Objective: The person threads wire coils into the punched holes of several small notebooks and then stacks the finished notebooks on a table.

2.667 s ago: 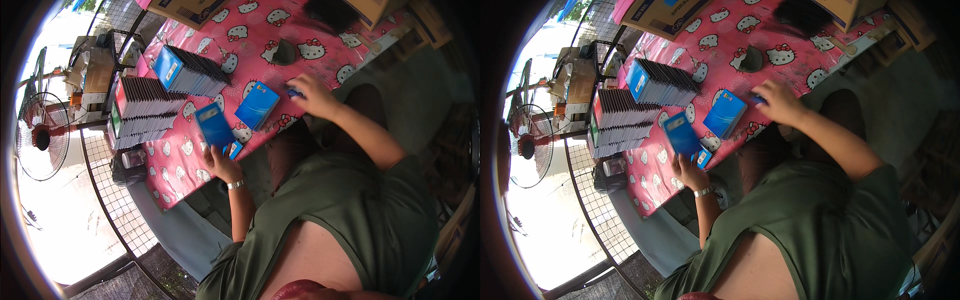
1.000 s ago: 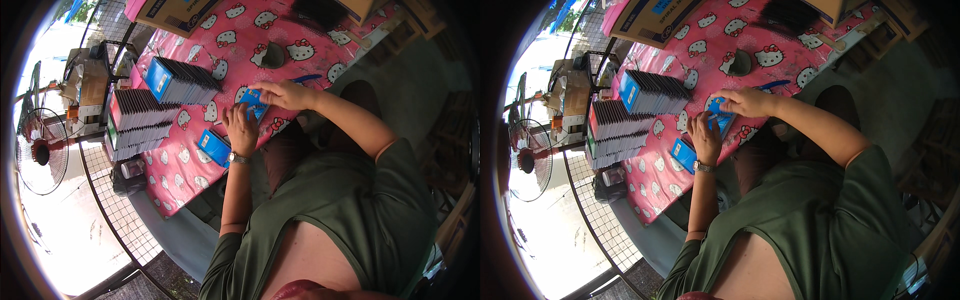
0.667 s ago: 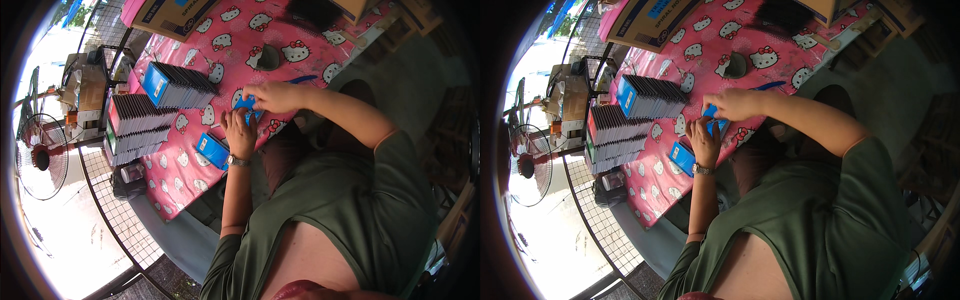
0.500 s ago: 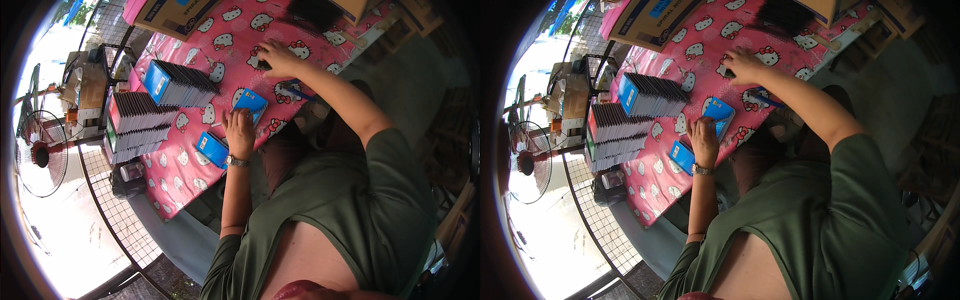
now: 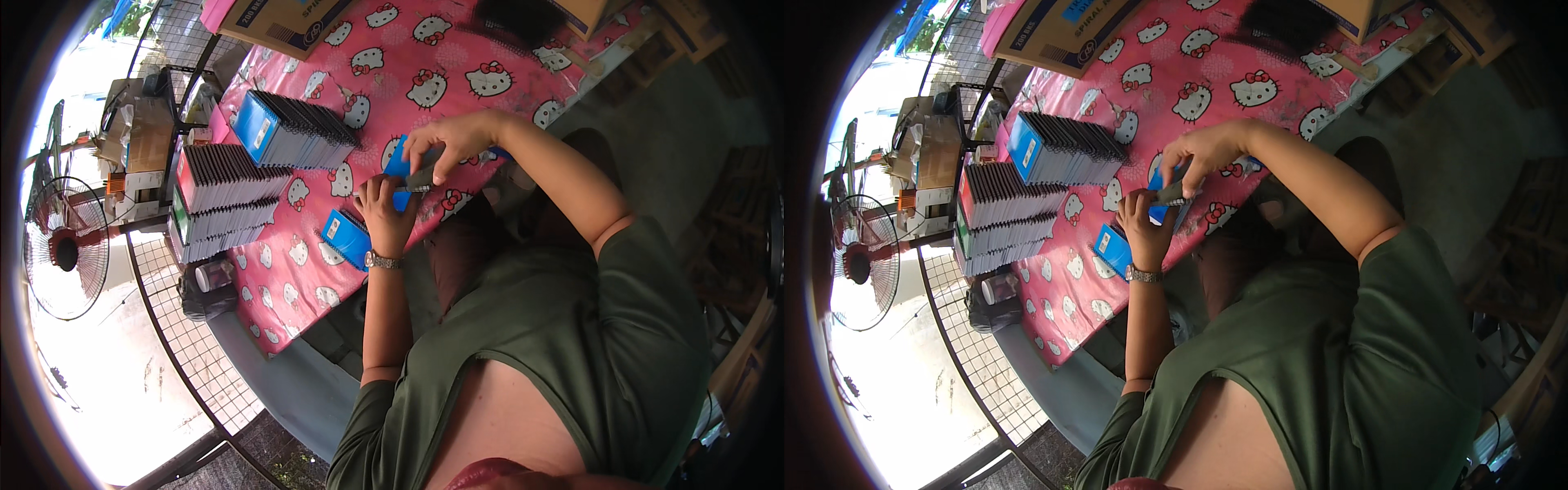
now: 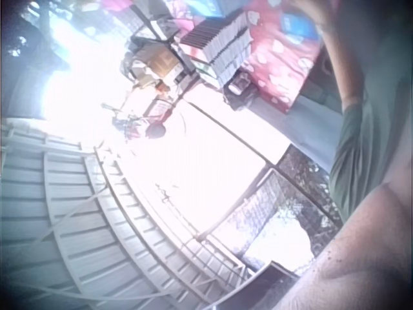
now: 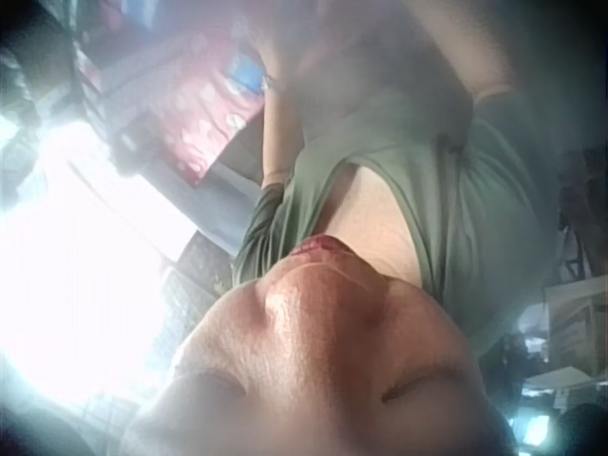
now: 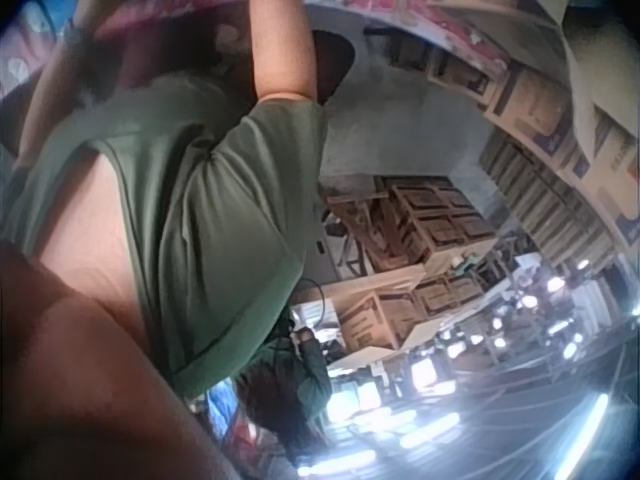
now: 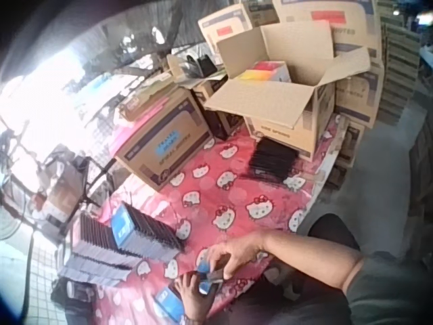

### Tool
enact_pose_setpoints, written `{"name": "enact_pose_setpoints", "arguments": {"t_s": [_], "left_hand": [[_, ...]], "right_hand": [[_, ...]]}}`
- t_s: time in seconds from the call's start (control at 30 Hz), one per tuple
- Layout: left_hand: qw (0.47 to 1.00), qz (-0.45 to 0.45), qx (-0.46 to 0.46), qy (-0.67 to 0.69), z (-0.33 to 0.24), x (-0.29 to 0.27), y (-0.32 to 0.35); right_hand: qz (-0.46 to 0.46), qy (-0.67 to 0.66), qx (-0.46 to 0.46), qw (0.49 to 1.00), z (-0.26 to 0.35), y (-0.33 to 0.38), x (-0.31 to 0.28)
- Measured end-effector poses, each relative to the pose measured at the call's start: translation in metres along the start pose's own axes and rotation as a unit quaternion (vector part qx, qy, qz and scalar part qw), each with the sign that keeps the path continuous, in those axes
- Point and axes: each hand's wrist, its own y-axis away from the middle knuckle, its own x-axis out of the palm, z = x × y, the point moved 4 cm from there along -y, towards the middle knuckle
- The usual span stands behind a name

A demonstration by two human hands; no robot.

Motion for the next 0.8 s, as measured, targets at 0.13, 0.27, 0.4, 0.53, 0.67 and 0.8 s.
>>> {"name": "enact_pose_setpoints", "arguments": {"t_s": [0.13,0.27,0.4,0.53,0.67,0.8], "left_hand": [[0.998,-0.027,0.002,0.052,0.015,-0.007,-0.002],[0.997,-0.049,0.007,0.066,0.029,-0.013,-0.006],[0.985,-0.032,-0.077,0.15,0.042,-0.009,0.003],[0.978,-0.028,-0.069,0.195,0.046,-0.006,-0.001],[0.976,-0.005,-0.067,0.205,0.053,-0.006,-0.003],[0.977,0.004,-0.044,0.207,0.051,-0.009,-0.007]], "right_hand": [[0.009,-0.209,-0.069,0.975,-0.006,0.0,0.0],[-0.07,0.078,0.024,0.994,-0.022,-0.01,-0.016],[0.005,-0.046,-0.012,0.999,0.005,-0.018,-0.007],[0.015,-0.224,-0.082,0.971,0.007,-0.022,-0.006],[-0.015,0.003,0.044,0.999,-0.008,-0.036,-0.012],[0.024,-0.131,-0.024,0.991,0.0,-0.036,-0.002]]}}
